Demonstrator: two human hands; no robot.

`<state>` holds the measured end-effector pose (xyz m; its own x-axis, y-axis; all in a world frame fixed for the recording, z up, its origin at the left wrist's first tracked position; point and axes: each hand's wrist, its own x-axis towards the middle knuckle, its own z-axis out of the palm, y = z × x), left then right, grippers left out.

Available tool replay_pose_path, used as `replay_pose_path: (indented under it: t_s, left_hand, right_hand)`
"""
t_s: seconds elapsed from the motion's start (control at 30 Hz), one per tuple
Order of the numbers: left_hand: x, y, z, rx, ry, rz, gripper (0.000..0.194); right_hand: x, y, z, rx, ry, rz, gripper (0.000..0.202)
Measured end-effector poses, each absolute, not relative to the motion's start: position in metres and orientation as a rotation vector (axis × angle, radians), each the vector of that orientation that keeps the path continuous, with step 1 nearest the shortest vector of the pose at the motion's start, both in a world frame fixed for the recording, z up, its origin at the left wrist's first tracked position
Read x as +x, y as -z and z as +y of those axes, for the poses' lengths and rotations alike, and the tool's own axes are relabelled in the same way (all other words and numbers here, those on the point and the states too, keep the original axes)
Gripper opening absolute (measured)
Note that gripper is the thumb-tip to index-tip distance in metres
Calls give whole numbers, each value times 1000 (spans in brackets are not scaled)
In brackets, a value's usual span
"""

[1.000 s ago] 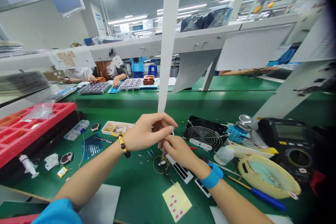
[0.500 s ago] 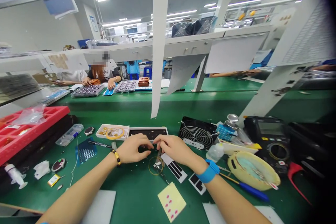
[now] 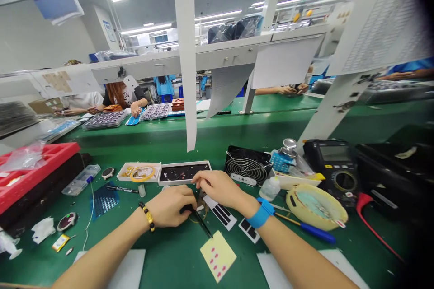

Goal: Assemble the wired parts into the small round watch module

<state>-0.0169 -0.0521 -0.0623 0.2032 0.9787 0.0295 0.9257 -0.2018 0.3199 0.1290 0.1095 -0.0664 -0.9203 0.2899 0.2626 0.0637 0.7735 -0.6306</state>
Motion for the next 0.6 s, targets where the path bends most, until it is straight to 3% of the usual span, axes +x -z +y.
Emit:
replay_pose_path:
  t_s: [0.27, 0.47, 0.6]
  left_hand:
    - [-20, 57, -59, 2211, -267, 1832, 20]
    - [-29, 40, -64, 2008, -437, 1682, 19]
    - [-38, 35, -72, 1886, -416, 1681, 15]
  right_hand:
    - [131, 67, 104, -196, -951, -2811, 26]
    - [133, 70, 107, -122, -1046, -2926, 19]
    - [130, 72, 110, -15, -940, -2962, 16]
